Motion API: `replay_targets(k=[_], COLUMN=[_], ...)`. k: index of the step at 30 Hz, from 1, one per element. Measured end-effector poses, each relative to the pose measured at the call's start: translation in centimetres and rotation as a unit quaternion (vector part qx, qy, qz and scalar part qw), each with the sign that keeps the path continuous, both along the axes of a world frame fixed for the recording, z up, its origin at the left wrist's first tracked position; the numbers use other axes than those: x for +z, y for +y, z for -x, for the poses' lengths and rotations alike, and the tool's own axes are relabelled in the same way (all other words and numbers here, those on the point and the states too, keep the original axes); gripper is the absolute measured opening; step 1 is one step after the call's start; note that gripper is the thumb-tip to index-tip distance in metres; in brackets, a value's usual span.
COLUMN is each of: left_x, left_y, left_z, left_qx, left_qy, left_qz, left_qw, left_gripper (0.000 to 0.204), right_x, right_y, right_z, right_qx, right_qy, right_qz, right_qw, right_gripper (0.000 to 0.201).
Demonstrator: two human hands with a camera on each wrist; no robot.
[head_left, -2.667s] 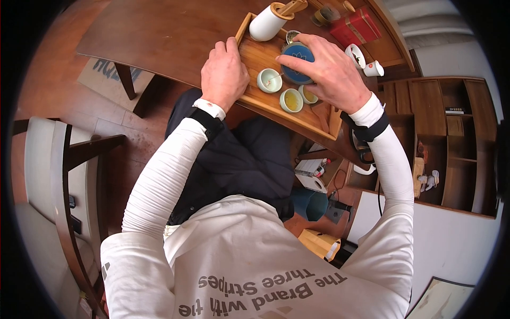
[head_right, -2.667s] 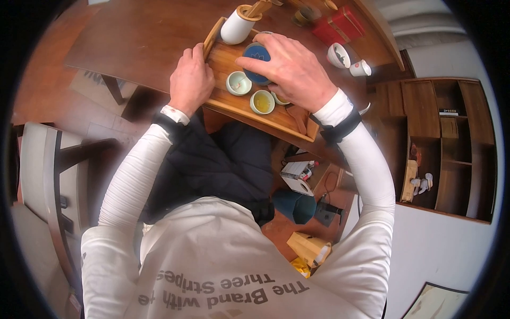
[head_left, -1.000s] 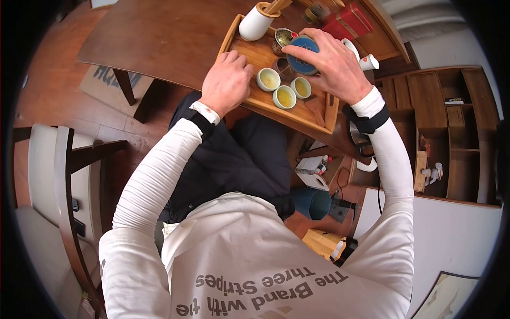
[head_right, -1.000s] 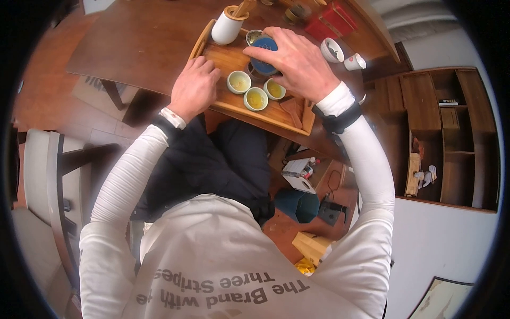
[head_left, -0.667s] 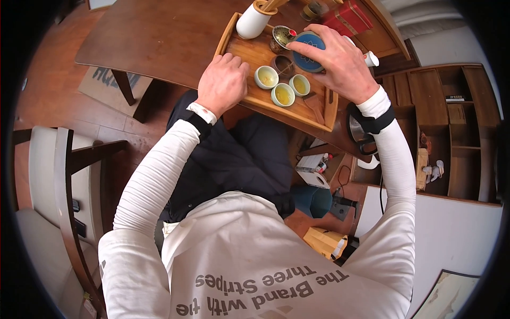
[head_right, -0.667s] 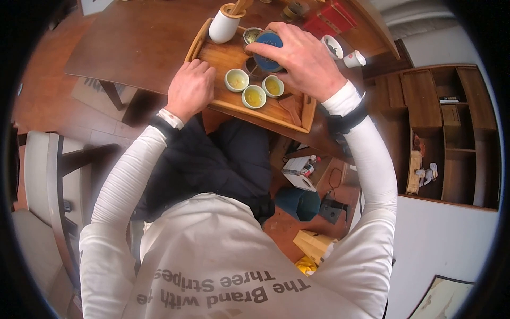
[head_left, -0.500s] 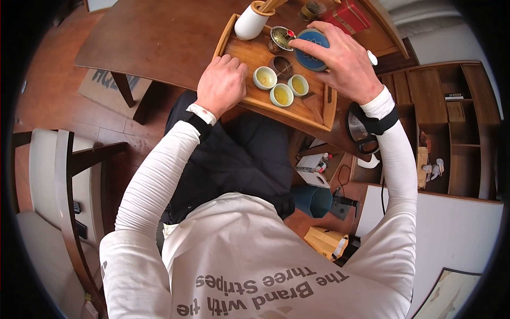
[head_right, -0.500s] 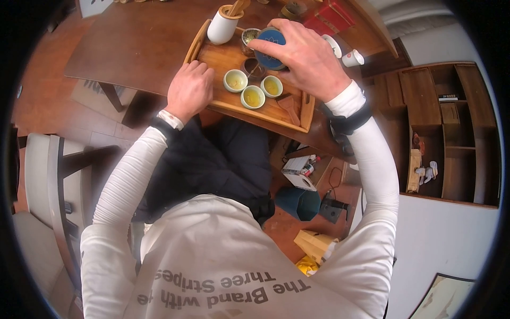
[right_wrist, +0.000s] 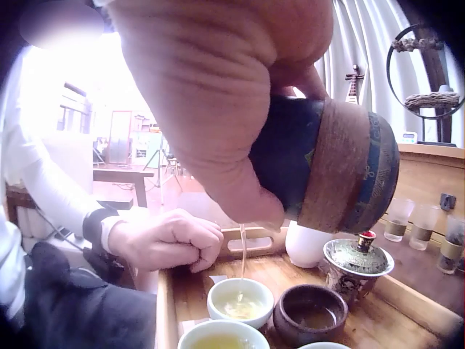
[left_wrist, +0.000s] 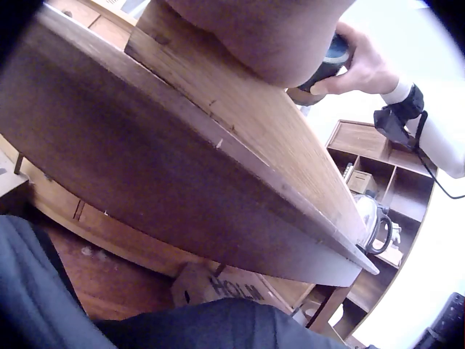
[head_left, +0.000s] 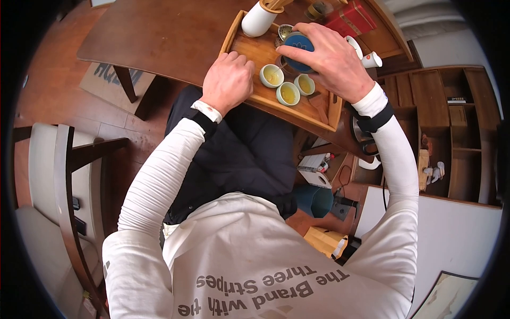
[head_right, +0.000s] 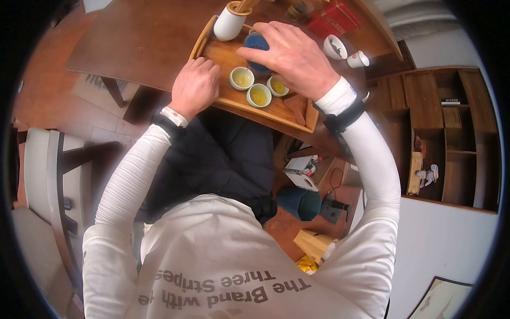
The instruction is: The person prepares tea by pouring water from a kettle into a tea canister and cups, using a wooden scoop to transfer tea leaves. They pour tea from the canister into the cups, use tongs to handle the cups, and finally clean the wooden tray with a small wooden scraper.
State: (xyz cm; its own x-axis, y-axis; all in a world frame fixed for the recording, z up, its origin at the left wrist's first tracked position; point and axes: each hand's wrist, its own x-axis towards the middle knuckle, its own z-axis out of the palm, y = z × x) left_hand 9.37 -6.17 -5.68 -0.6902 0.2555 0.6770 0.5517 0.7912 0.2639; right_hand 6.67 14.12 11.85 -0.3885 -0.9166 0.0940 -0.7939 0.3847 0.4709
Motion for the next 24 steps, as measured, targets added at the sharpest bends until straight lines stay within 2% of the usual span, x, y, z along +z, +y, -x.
replay_targets(k=[2, 7, 15, 24], left_x=[0.1, 0.0, 0.1, 0.3], left_y=[0.0, 0.0, 0.0, -0.1], left_z=[0.0, 0.1, 0.0, -0.1], left_qx=[-0.002, -0.002, -0.018, -0.016], left_qy=[-0.007, -0.006, -0.019, -0.021], left_qz=[-0.003, -0.004, -0.02, -0.015], left_qw=[1.0, 1.0, 0.999, 1.0], left_gripper=[0.006, 0.006, 0.008, 0.009], right_x=[0.0, 0.3, -0.7, -1.7], right_y=[0.1, 0.9, 3.9, 4.4], right_z=[0.2, 0.7, 3.6, 3.7], right_qx=[0.008, -0.046, -0.063, -0.068], right_qy=[0.006, -0.032, 0.022, 0.007], right_qz=[0.001, 0.015, 0.013, 0.011], right_qw=[1.0, 0.998, 0.998, 0.998], right_gripper=[0.063, 0.066, 0.061, 0.06])
